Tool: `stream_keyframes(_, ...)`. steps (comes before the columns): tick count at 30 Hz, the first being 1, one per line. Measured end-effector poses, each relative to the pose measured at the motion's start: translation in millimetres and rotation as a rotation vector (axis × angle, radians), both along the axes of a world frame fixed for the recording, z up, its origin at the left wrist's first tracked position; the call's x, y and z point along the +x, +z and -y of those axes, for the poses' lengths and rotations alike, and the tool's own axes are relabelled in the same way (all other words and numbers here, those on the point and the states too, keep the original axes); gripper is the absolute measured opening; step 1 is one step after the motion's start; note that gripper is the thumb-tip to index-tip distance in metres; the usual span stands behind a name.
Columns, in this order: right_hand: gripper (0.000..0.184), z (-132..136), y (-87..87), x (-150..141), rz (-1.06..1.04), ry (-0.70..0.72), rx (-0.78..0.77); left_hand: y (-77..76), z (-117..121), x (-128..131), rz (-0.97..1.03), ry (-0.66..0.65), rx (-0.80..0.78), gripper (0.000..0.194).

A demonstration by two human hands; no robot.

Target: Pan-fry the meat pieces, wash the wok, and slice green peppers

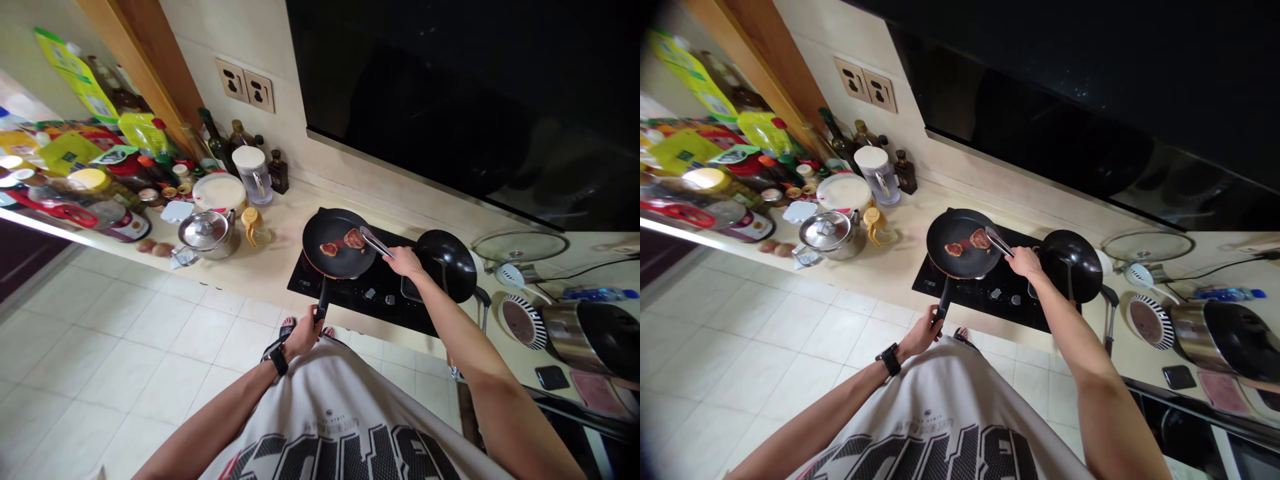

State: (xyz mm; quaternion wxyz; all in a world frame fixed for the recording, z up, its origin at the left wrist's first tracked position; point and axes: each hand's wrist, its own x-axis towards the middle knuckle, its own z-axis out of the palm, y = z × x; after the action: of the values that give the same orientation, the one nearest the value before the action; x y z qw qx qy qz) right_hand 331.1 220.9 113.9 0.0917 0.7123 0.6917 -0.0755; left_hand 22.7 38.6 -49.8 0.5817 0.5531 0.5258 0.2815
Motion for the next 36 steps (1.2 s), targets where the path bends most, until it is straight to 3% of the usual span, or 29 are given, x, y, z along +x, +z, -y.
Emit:
stream_keyframes(14, 0.034, 0.9, -2.7, -16.2, 0.074, 0.014, -0.022, 4.8, 0.6, -0.5, 0.002, 0.01, -0.003, 0.043)
stream_keyframes(23, 0.036, -1.7, 2.0, -8.2, 0.072, -0.021, -0.012, 2.7, 1.0, -0.5, -0.019, 0.016, 0.03, 0.04)
stream_keyframes(31, 0.037, -4.3, -6.4, -17.6, 0.07, -0.016, -0.032, 3.3, 0.0, -0.5, -0.012, 0.01, 0.017, 0.042)
stream_keyframes(36, 0.037, -10.1, -0.5, -18.5, 0.05, -0.019, -0.003, 5.3, -0.6, -0.6, -0.004, 0.009, 0.009, 0.045)
